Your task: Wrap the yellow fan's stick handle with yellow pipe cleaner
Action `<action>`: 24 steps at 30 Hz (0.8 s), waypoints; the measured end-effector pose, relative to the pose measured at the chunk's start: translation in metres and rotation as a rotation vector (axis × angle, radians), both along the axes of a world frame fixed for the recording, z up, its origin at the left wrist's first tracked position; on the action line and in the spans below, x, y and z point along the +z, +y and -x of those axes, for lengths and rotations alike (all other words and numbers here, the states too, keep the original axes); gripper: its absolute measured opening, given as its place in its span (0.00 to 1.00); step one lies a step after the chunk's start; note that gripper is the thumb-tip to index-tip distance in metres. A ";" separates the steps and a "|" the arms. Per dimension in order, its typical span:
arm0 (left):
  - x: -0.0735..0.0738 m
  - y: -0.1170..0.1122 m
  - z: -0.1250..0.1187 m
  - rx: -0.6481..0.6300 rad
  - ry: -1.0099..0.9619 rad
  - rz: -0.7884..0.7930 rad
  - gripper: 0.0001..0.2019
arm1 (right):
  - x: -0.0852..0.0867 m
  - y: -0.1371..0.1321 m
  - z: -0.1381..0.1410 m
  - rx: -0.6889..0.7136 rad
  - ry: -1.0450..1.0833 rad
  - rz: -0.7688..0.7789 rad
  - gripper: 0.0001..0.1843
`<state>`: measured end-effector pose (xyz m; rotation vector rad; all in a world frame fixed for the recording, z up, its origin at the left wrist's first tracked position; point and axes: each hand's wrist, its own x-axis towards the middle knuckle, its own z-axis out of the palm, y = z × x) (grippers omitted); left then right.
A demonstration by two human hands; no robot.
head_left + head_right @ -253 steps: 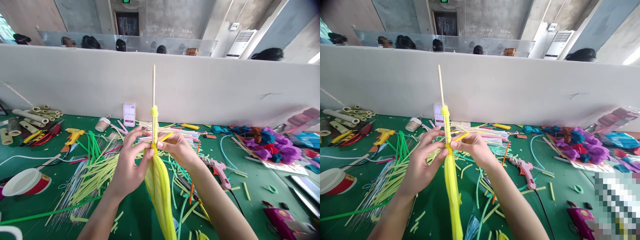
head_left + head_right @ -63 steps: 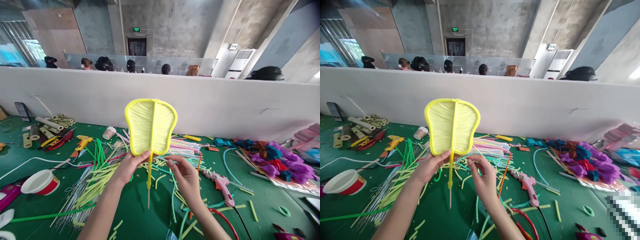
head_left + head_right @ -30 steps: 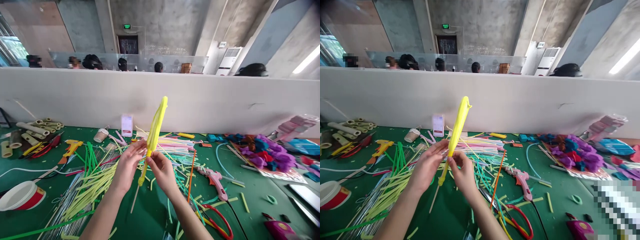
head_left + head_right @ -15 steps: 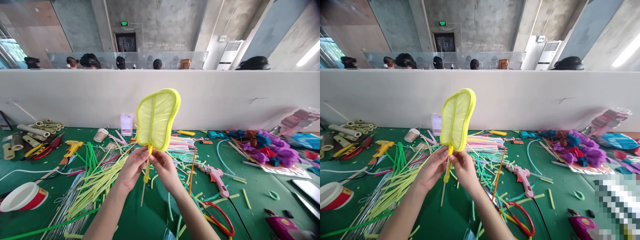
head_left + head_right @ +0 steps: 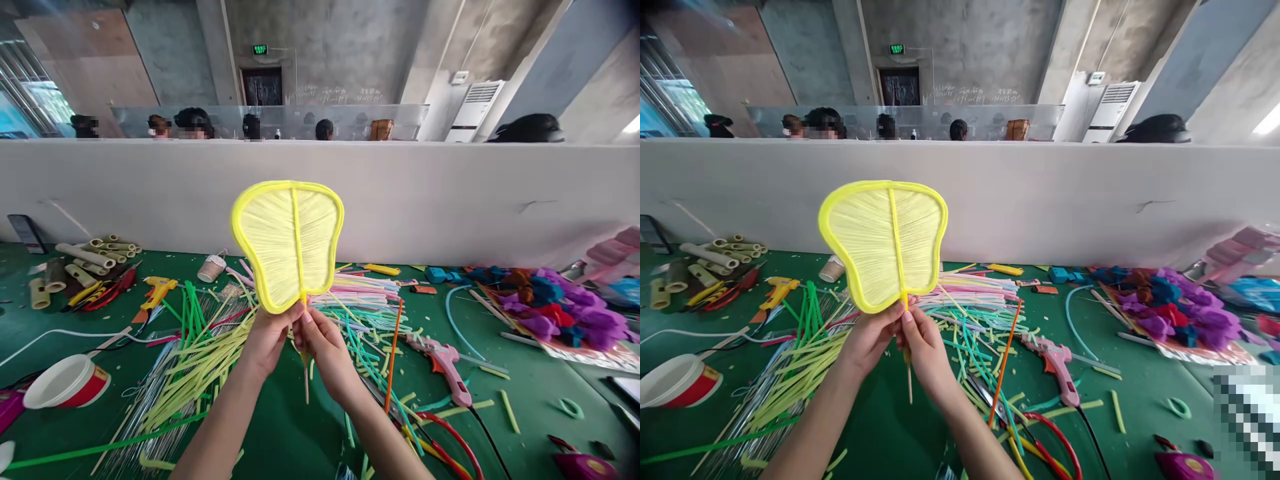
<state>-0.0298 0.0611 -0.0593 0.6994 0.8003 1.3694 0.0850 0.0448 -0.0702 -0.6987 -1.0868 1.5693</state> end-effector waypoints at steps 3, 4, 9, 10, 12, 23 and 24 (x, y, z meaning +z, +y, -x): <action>0.004 0.001 -0.002 -0.005 -0.041 -0.039 0.16 | 0.000 -0.002 0.001 -0.028 -0.013 -0.030 0.17; 0.005 0.000 -0.002 -0.015 -0.050 -0.042 0.16 | 0.000 -0.003 0.002 -0.037 -0.021 -0.046 0.17; 0.006 -0.004 -0.003 -0.056 -0.088 -0.035 0.13 | 0.003 -0.007 0.004 -0.047 -0.031 -0.062 0.17; 0.005 -0.005 -0.003 -0.054 -0.095 -0.033 0.13 | 0.004 -0.008 0.005 -0.045 -0.029 -0.057 0.17; 0.002 -0.006 -0.003 -0.045 -0.107 -0.025 0.12 | 0.005 -0.009 0.006 -0.040 -0.031 -0.058 0.17; 0.005 -0.008 -0.002 -0.100 -0.104 -0.015 0.14 | 0.011 -0.013 0.004 -0.059 -0.009 -0.073 0.18; 0.005 -0.008 -0.002 -0.124 -0.120 -0.019 0.14 | 0.012 -0.013 0.004 -0.054 0.013 -0.062 0.18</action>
